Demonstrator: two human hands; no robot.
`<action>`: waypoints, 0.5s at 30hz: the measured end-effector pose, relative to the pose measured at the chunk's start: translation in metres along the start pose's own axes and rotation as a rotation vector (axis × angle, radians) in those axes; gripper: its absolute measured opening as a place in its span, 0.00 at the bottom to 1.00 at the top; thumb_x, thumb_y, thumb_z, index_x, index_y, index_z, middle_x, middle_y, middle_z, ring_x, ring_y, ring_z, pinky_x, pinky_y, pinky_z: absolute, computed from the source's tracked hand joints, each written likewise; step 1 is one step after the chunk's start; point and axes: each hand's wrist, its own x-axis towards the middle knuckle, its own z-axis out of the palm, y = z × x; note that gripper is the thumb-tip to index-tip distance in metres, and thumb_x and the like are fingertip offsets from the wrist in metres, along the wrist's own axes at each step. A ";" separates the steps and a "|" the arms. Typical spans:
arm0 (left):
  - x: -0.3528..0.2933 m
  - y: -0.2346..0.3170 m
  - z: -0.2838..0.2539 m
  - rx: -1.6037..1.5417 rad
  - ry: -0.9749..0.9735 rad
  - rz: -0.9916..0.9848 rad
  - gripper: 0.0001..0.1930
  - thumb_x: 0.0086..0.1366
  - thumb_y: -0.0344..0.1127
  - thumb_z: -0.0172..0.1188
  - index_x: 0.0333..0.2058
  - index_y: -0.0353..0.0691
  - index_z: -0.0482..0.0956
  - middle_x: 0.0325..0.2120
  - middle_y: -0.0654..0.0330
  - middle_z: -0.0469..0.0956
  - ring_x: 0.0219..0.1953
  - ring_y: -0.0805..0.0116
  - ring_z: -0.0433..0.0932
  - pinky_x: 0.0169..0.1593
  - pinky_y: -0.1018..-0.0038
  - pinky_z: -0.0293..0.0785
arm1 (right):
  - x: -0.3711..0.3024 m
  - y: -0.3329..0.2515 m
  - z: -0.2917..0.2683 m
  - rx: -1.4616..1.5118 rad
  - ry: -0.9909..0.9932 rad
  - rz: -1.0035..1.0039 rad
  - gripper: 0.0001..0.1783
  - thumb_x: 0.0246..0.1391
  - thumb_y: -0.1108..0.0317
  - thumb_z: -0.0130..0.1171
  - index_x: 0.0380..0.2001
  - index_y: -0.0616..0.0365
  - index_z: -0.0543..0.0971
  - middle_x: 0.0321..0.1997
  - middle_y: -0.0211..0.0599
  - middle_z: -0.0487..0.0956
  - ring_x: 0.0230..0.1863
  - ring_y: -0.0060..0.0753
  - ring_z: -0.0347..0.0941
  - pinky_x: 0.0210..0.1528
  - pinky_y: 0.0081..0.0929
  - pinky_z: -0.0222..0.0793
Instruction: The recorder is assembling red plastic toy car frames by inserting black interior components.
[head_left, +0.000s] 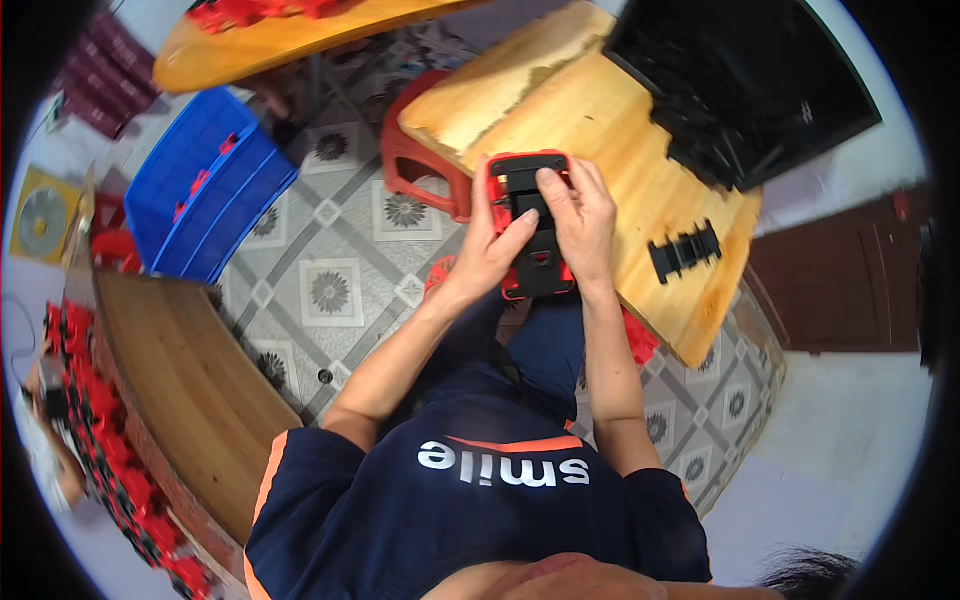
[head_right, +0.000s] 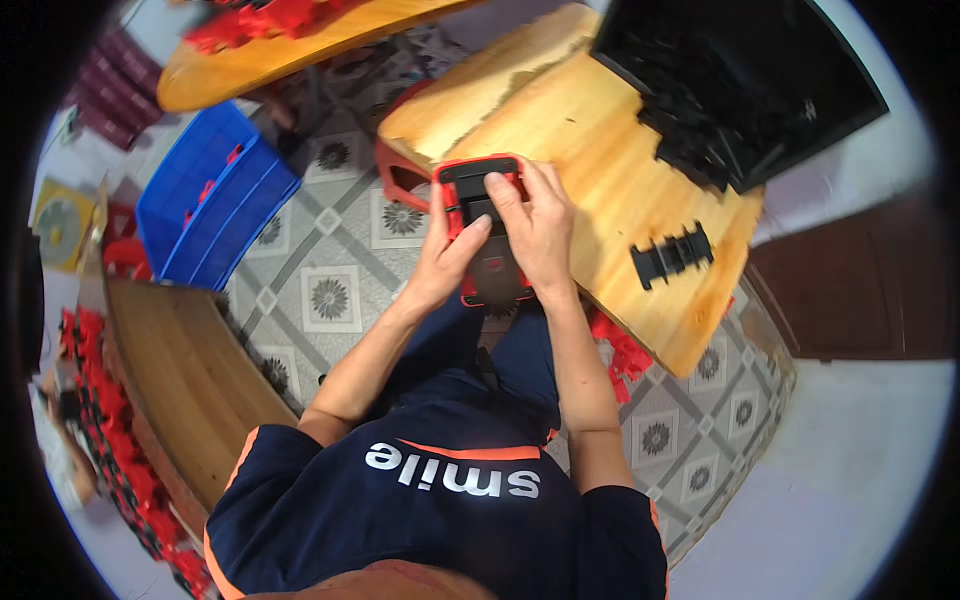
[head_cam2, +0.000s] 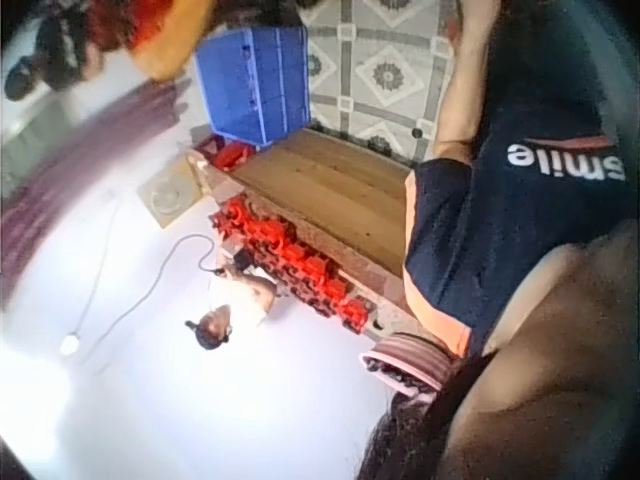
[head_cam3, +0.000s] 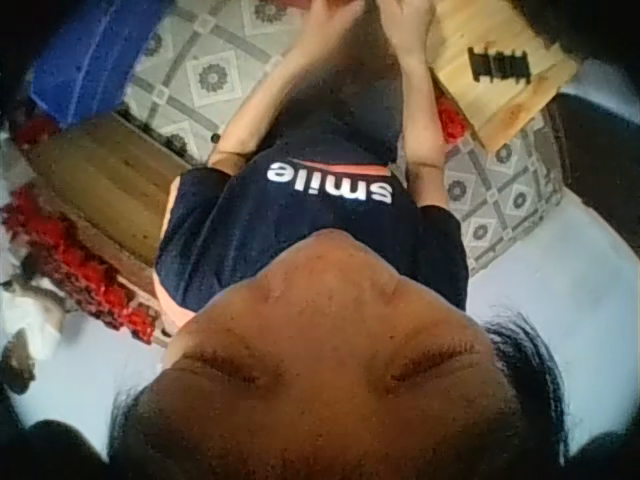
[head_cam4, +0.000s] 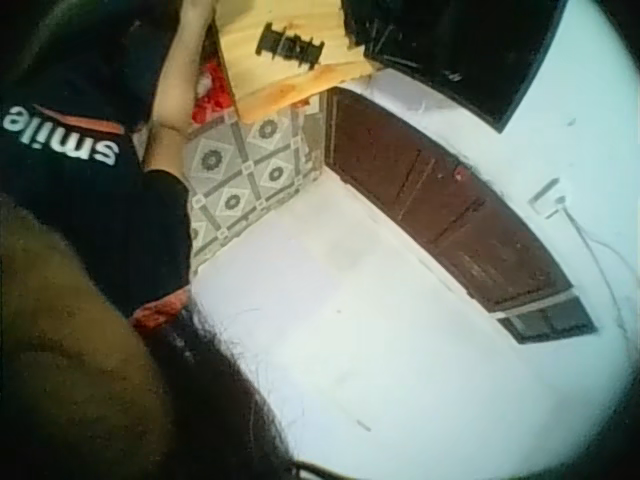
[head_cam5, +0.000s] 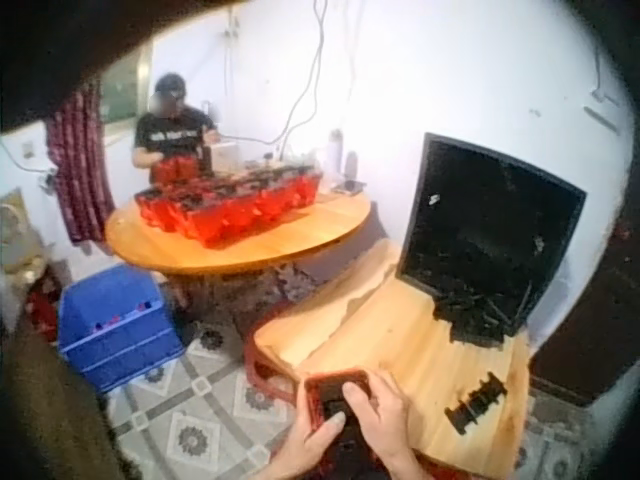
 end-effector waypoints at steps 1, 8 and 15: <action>0.001 -0.001 -0.006 0.126 0.054 0.084 0.45 0.63 0.32 0.60 0.69 0.31 0.39 0.61 0.46 0.60 0.61 0.61 0.64 0.63 0.66 0.62 | 0.006 0.001 0.003 -0.121 -0.063 -0.082 0.13 0.60 0.65 0.59 0.38 0.67 0.77 0.36 0.45 0.75 0.38 0.39 0.74 0.41 0.29 0.69; 0.011 0.038 -0.011 0.068 0.408 0.399 0.44 0.64 0.38 0.58 0.70 0.33 0.40 0.64 0.45 0.55 0.68 0.57 0.54 0.68 0.63 0.51 | -0.011 0.017 0.011 0.534 -0.505 0.100 0.37 0.65 0.56 0.55 0.67 0.69 0.57 0.66 0.44 0.66 0.64 0.35 0.65 0.65 0.31 0.61; -0.064 0.154 -0.141 0.504 1.194 0.922 0.40 0.69 0.41 0.55 0.70 0.40 0.40 0.56 0.54 0.63 0.54 0.67 0.69 0.60 0.68 0.66 | -0.009 -0.045 0.113 0.755 -1.009 -0.093 0.54 0.58 0.34 0.50 0.73 0.57 0.42 0.75 0.47 0.50 0.74 0.46 0.48 0.73 0.43 0.44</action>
